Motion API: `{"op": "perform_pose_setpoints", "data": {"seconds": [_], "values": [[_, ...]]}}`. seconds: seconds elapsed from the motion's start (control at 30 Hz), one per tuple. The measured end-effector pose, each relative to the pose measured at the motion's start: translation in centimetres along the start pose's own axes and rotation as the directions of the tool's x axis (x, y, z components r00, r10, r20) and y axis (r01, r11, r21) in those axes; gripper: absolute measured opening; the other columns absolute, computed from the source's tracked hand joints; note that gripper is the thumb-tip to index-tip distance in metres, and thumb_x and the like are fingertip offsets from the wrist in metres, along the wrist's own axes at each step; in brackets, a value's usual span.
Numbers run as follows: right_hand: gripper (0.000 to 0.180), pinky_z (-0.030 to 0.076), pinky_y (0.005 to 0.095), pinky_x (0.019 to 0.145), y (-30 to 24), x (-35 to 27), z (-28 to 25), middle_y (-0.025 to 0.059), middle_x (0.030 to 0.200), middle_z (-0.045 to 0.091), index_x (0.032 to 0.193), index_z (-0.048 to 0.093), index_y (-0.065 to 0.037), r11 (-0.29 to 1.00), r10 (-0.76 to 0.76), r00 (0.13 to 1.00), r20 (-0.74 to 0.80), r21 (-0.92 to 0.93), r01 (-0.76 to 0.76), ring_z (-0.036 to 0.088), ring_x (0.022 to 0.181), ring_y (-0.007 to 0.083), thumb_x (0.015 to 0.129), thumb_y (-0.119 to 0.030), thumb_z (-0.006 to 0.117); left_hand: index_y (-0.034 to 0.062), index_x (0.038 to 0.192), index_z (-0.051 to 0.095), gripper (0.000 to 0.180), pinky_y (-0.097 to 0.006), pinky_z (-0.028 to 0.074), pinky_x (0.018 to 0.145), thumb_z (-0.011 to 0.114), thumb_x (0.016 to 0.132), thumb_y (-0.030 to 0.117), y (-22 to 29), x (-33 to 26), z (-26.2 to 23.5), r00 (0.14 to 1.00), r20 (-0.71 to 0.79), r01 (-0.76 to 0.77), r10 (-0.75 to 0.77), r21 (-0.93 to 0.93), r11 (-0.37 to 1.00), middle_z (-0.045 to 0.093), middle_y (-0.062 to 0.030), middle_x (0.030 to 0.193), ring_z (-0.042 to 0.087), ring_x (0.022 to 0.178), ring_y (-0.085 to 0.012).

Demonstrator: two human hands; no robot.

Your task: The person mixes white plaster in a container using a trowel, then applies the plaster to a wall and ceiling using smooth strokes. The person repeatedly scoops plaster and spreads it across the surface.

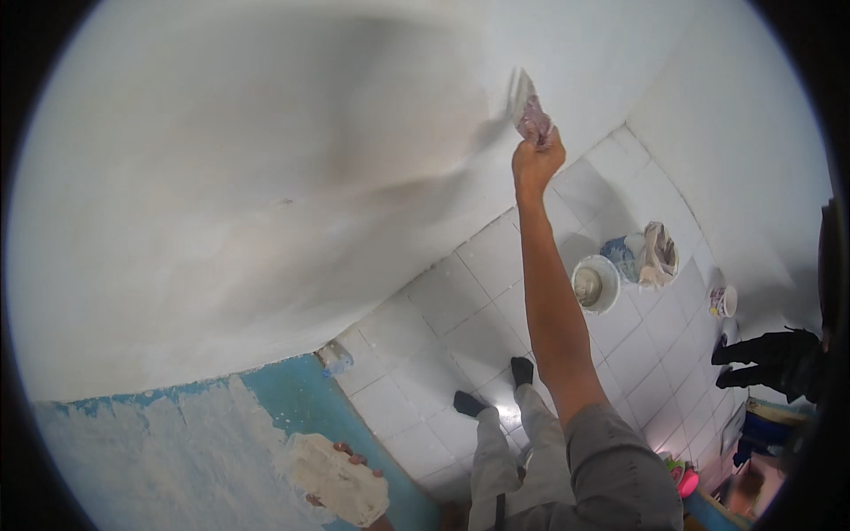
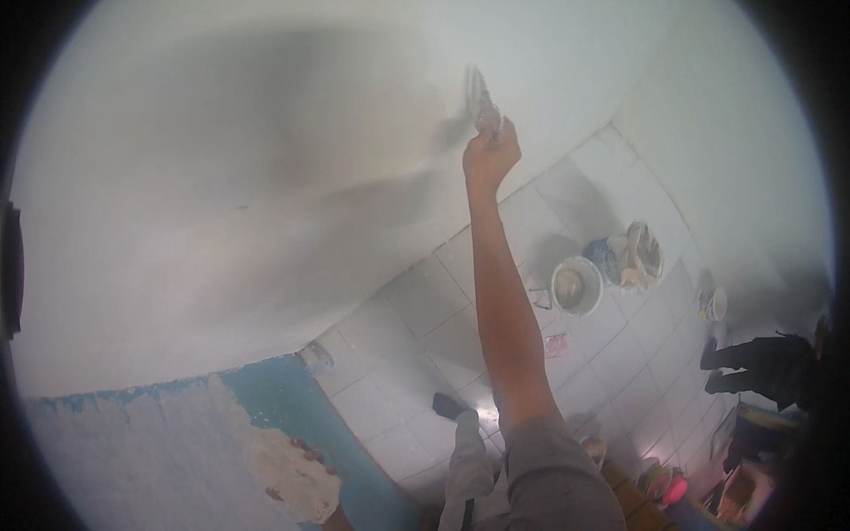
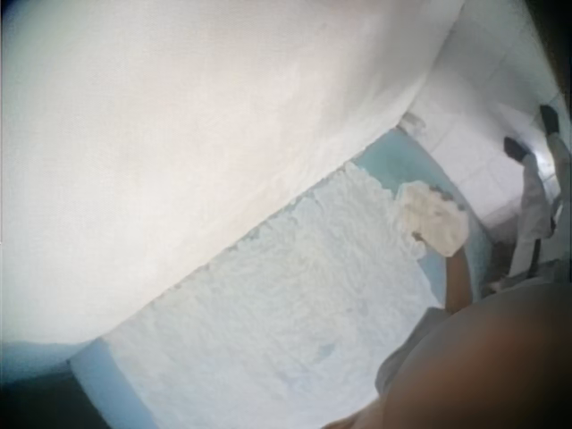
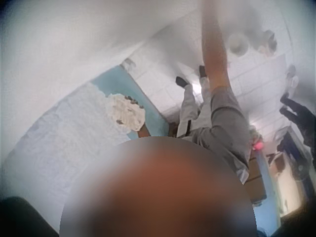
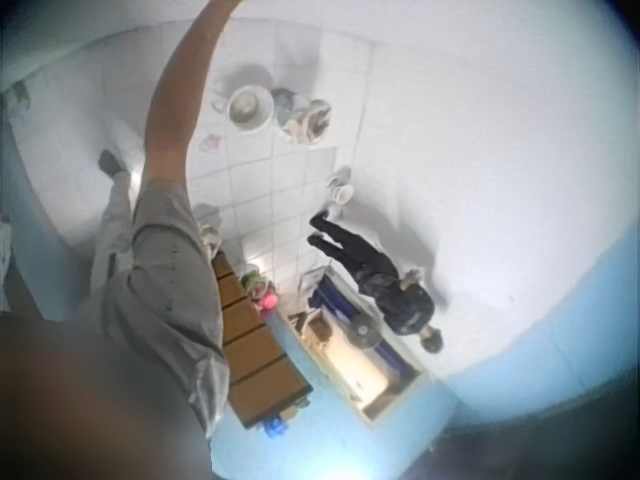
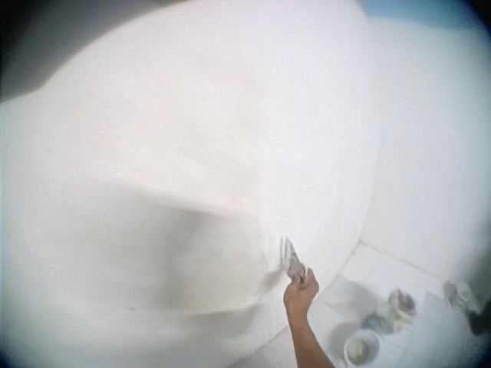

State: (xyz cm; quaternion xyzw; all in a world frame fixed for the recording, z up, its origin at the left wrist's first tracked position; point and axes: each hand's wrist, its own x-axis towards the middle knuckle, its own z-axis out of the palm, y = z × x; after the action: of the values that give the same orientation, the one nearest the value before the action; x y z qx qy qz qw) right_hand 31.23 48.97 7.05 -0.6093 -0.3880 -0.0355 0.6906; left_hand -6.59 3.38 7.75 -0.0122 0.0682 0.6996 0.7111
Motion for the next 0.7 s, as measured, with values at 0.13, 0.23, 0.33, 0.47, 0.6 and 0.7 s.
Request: {"op": "perform_pose_setpoints", "data": {"seconds": [0.13,0.23,0.33,0.47,0.6,0.7], "values": [[0.028,0.048,0.0448,0.089,-4.7,-7.0,2.0,0.0207,0.106,0.066,0.114,0.065,0.001,1.000,-0.017,0.996,0.083,-0.001,0.017,0.061,0.101,0.0383,0.088,-0.004,0.056,0.0111,0.147,0.023,0.099,-0.066,0.030,0.102,0.080,0.073,0.046,0.2,-1.2,0.1,0.999,-0.026,-0.043,0.043,-0.013,0.999,0.034,-0.0100,0.142,0.038,0.130,-0.0334],[0.023,0.053,0.0389,0.078,-7.3,-15.0,2.5,0.0186,0.098,0.067,0.107,0.064,0.002,0.955,-0.288,0.957,0.043,0.084,0.284,0.066,0.089,0.0354,0.085,0.005,0.063,0.0144,0.148,0.023,0.098,-0.067,0.031,0.101,0.079,0.074,0.046,0.8,-1.2,0.7,0.998,-0.023,-0.057,0.057,0.000,0.998,0.033,-0.0102,0.142,0.038,0.130,-0.0339],[0.023,0.053,0.0387,0.077,-8.3,-20.9,1.6,0.0174,0.099,0.066,0.108,0.063,0.002,0.981,-0.155,0.932,0.328,0.164,0.105,0.066,0.092,0.0331,0.085,0.003,0.064,0.0173,0.148,0.024,0.098,-0.068,0.031,0.101,0.079,0.073,0.047,1.4,-2.0,0.8,0.995,-0.041,-0.089,0.089,-0.009,0.996,0.033,-0.0104,0.143,0.037,0.130,-0.0345],[0.020,0.050,0.0439,0.083,-5.1,-19.5,1.0,0.0192,0.102,0.066,0.107,0.065,0.002,0.999,0.010,0.993,0.119,0.031,-0.013,0.062,0.094,0.0378,0.089,-0.002,0.056,0.0210,0.151,0.023,0.090,-0.068,0.031,0.099,0.072,0.080,0.046,3.2,-3.1,-0.4,0.994,0.005,-0.111,0.111,0.015,0.994,0.027,-0.0095,0.151,0.035,0.132,-0.0359],[0.021,0.052,0.0373,0.078,-2.0,-17.0,3.5,0.0173,0.101,0.067,0.111,0.064,0.003,0.998,0.040,0.999,0.004,0.039,-0.040,0.065,0.090,0.0335,0.092,-0.004,0.059,0.0223,0.151,0.023,0.090,-0.067,0.031,0.100,0.073,0.080,0.046,3.6,-3.9,-2.2,0.993,-0.029,-0.115,0.114,-0.032,0.993,0.027,-0.0089,0.150,0.034,0.132,-0.0354],[0.022,0.052,0.0383,0.081,-5.3,-22.4,4.6,0.0176,0.103,0.067,0.110,0.065,0.002,0.998,-0.045,0.998,0.051,-0.043,0.047,0.065,0.092,0.0339,0.090,0.000,0.059,0.0222,0.151,0.023,0.090,-0.067,0.031,0.099,0.073,0.079,0.046,3.8,-5.7,-3.0,0.986,-0.057,-0.159,0.156,-0.044,0.986,0.027,-0.0089,0.150,0.034,0.132,-0.0350]]}}
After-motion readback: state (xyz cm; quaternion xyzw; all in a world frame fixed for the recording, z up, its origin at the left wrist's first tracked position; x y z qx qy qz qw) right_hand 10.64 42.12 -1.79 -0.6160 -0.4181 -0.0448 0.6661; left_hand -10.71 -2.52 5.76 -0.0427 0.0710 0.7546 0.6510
